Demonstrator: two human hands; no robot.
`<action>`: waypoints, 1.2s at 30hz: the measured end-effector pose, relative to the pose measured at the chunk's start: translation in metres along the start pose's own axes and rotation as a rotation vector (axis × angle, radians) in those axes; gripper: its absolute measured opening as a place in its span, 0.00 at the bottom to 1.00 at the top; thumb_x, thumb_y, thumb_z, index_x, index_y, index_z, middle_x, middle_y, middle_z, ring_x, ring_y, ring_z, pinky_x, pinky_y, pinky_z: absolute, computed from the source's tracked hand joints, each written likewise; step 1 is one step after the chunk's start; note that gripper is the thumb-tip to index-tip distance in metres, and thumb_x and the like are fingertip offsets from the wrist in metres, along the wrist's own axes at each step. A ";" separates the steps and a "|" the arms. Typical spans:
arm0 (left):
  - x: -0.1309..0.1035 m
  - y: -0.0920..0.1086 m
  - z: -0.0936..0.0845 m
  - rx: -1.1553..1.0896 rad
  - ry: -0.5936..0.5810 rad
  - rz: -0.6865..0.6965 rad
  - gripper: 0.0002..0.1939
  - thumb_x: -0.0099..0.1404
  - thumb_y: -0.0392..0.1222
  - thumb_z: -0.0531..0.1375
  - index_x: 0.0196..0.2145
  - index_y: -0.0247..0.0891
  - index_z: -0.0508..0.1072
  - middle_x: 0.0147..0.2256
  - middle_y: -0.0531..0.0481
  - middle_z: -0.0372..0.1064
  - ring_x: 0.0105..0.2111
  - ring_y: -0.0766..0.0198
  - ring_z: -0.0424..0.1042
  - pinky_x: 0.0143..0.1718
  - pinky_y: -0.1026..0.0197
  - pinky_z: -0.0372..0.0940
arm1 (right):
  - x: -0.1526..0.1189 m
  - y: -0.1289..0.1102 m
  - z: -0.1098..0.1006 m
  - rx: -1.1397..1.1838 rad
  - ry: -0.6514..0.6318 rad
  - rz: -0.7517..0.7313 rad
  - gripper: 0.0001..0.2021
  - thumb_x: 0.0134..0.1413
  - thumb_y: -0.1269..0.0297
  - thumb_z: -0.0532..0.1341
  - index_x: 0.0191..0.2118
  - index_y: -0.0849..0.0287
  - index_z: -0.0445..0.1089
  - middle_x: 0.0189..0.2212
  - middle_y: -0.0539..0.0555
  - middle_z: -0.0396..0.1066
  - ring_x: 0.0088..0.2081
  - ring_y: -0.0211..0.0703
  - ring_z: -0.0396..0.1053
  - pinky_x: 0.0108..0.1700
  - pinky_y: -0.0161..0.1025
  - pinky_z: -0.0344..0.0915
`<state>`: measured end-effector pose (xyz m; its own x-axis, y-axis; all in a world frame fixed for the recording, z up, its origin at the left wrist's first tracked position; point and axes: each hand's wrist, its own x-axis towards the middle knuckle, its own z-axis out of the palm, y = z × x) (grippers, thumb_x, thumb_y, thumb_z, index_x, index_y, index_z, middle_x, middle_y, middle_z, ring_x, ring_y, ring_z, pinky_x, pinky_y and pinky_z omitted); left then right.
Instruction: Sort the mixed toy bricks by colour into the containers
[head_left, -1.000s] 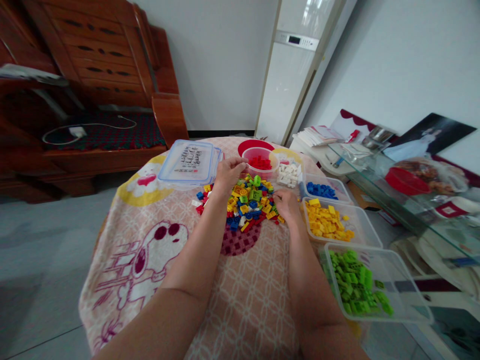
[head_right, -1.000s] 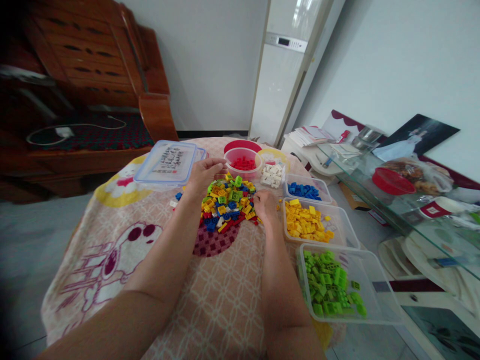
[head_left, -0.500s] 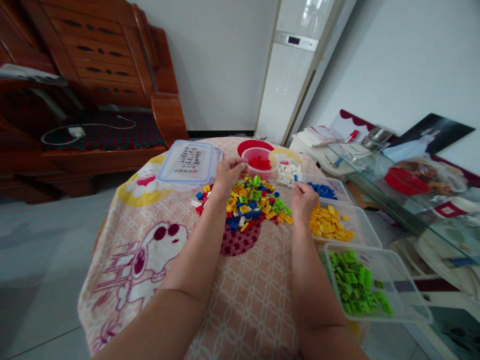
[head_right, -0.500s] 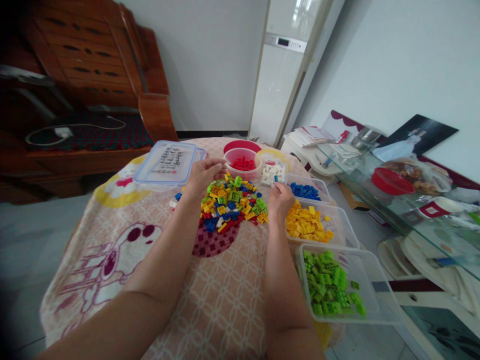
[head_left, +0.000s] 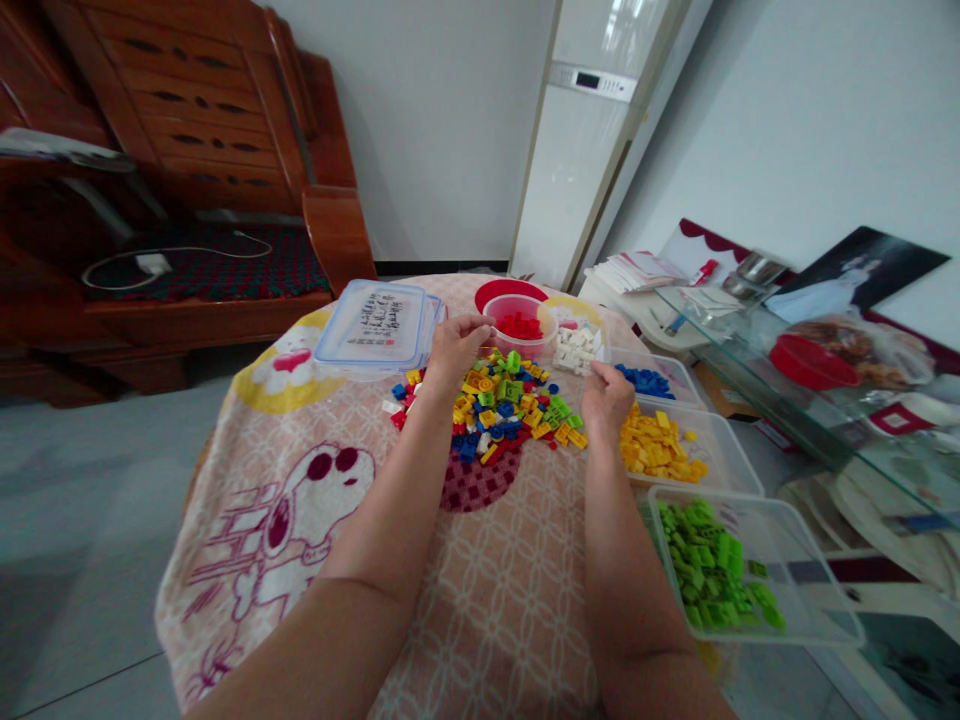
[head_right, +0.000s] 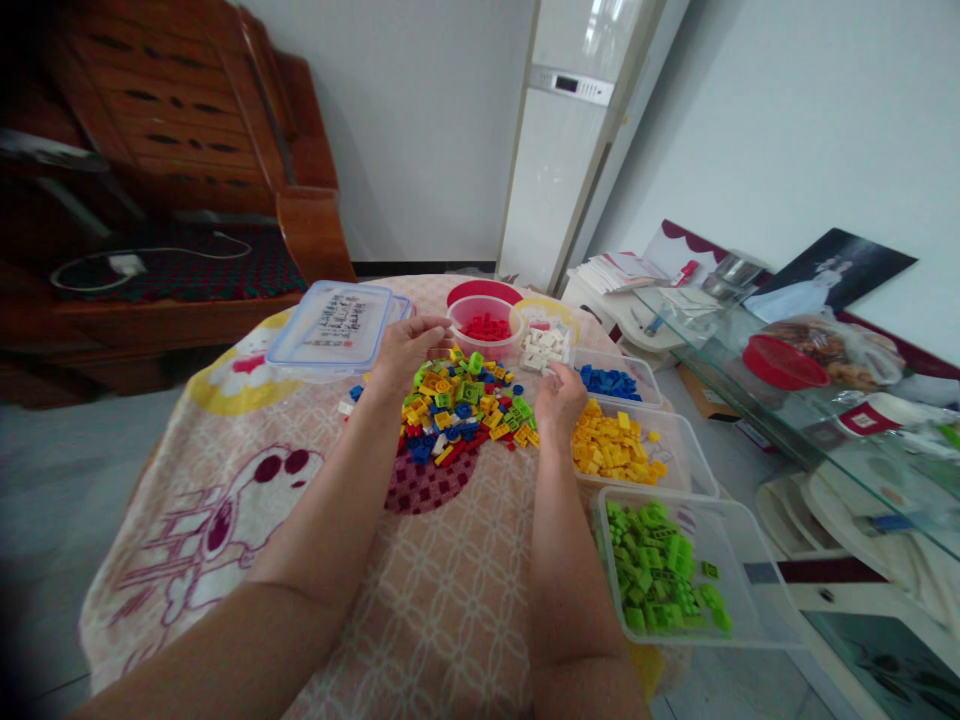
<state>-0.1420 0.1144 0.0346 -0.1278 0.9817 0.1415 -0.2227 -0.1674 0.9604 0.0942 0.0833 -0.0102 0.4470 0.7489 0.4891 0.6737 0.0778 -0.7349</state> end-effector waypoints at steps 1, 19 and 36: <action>0.000 0.000 0.000 0.001 0.001 -0.003 0.09 0.54 0.37 0.64 0.34 0.33 0.77 0.28 0.50 0.76 0.27 0.68 0.75 0.31 0.66 0.70 | -0.001 -0.001 0.002 0.002 -0.066 -0.024 0.17 0.51 0.66 0.56 0.40 0.62 0.80 0.40 0.61 0.80 0.41 0.52 0.76 0.49 0.47 0.71; -0.001 0.002 0.000 0.003 0.005 -0.014 0.09 0.54 0.37 0.63 0.34 0.32 0.77 0.28 0.50 0.76 0.28 0.68 0.75 0.32 0.66 0.71 | -0.017 -0.002 0.023 -0.422 -0.531 -0.301 0.14 0.59 0.68 0.56 0.27 0.59 0.76 0.31 0.59 0.77 0.37 0.48 0.71 0.43 0.41 0.64; 0.000 0.001 0.000 0.016 0.007 -0.022 0.09 0.55 0.36 0.64 0.35 0.31 0.78 0.28 0.49 0.76 0.27 0.68 0.75 0.32 0.66 0.71 | 0.008 0.000 -0.013 -0.319 -0.182 -0.160 0.13 0.54 0.67 0.57 0.35 0.65 0.80 0.38 0.65 0.78 0.44 0.55 0.72 0.51 0.47 0.66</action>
<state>-0.1422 0.1146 0.0351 -0.1302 0.9843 0.1190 -0.2103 -0.1447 0.9669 0.1055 0.0809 0.0003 0.2295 0.8506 0.4730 0.8881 0.0158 -0.4594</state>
